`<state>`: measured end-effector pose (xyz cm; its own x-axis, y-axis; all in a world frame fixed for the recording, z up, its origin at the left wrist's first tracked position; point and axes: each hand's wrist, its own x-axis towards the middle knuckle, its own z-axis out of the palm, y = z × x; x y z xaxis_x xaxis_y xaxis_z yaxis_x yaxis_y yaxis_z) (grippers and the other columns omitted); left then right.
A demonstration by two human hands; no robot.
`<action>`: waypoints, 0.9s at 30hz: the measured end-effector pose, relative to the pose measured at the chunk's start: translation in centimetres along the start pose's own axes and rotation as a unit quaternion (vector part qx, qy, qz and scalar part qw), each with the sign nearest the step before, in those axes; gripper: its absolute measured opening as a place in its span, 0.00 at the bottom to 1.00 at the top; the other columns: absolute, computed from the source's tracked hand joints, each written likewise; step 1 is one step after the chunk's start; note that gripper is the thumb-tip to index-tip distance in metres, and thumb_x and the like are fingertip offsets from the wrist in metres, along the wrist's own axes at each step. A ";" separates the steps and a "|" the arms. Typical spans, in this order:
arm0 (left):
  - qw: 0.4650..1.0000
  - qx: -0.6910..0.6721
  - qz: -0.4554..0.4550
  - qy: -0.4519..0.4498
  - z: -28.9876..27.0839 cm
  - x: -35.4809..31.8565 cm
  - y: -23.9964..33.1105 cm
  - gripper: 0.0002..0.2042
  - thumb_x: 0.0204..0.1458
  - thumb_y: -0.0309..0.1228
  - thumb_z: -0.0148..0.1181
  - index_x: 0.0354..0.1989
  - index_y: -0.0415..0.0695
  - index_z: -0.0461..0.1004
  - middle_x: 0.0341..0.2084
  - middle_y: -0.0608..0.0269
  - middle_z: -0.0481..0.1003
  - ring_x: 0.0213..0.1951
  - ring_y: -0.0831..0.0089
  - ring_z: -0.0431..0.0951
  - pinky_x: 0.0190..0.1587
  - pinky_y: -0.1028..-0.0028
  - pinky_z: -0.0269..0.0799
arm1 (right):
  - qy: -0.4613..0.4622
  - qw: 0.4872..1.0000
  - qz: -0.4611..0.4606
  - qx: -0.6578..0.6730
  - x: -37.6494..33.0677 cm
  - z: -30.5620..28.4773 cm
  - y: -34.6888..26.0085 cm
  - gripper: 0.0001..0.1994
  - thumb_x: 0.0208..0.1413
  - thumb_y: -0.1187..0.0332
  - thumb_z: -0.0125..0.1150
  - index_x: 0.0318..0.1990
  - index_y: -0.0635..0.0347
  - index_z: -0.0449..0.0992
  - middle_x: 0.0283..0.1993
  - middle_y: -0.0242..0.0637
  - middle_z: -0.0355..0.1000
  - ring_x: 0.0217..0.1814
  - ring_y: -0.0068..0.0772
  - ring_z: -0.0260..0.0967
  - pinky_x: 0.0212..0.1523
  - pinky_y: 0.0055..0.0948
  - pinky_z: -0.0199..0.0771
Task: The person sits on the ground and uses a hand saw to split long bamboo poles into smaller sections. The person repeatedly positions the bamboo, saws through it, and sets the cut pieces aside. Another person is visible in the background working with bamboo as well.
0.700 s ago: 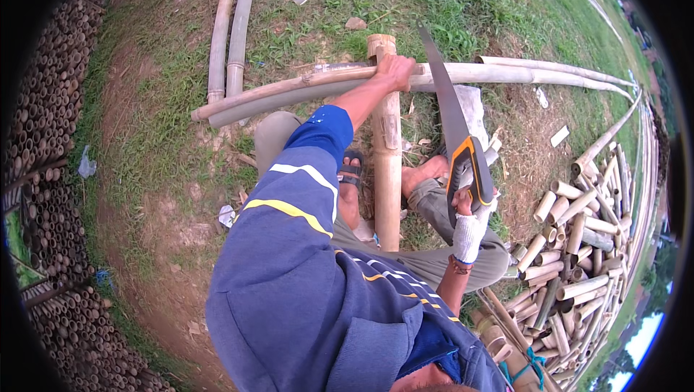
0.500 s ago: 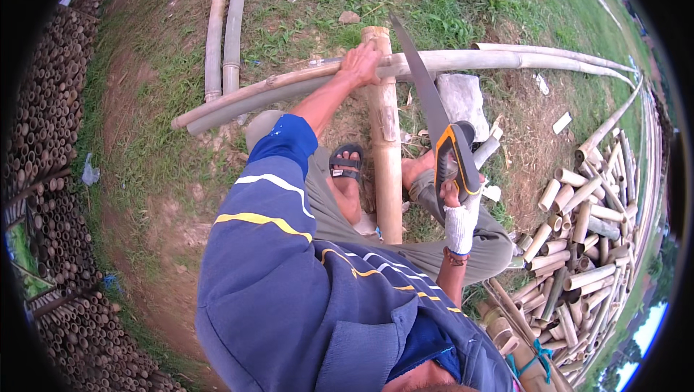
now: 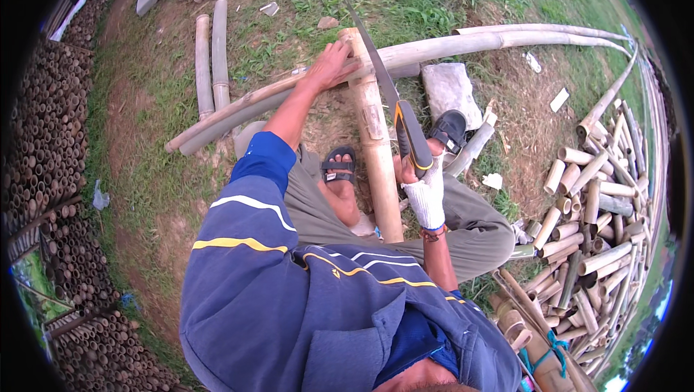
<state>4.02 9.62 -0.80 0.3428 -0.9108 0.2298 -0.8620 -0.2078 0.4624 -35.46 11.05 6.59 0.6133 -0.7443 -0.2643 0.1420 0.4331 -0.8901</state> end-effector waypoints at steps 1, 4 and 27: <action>1.000 -0.003 0.010 0.002 0.0 -0.2 0.4 0.26 0.64 0.50 0.68 0.59 0.40 0.74 0.47 0.50 0.74 0.53 0.48 0.74 0.58 0.51 0.72 | -0.003 0.993 -0.049 -0.107 0.2 -0.1 -0.1 0.19 0.68 0.81 0.61 0.64 0.60 0.68 0.49 0.30 0.70 0.49 0.18 0.68 0.50 0.21 0.73; 0.999 -0.009 0.016 0.036 0.3 -0.6 1.4 0.22 0.66 0.45 0.67 0.57 0.41 0.75 0.45 0.50 0.73 0.52 0.48 0.74 0.57 0.52 0.72 | -0.006 0.973 -0.081 -0.214 0.9 -0.6 0.9 0.22 0.65 0.82 0.63 0.64 0.61 0.68 0.49 0.30 0.71 0.48 0.18 0.70 0.49 0.21 0.74; 0.961 0.111 -0.207 -0.143 -0.2 1.7 4.6 0.40 0.42 0.41 0.87 0.59 0.33 0.72 0.49 0.39 0.85 0.55 0.41 0.85 0.57 0.51 0.82 | -0.096 0.976 -0.019 -0.197 -0.3 -1.7 -1.5 0.28 0.61 0.79 0.66 0.68 0.59 0.67 0.42 0.27 0.72 0.44 0.20 0.72 0.48 0.25 0.76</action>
<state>0.66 7.20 1.86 0.5838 -0.7883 -0.1944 -0.7433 -0.6153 0.2627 -37.20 9.75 7.33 0.7526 -0.6312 -0.1876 -0.1188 0.1501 -0.9815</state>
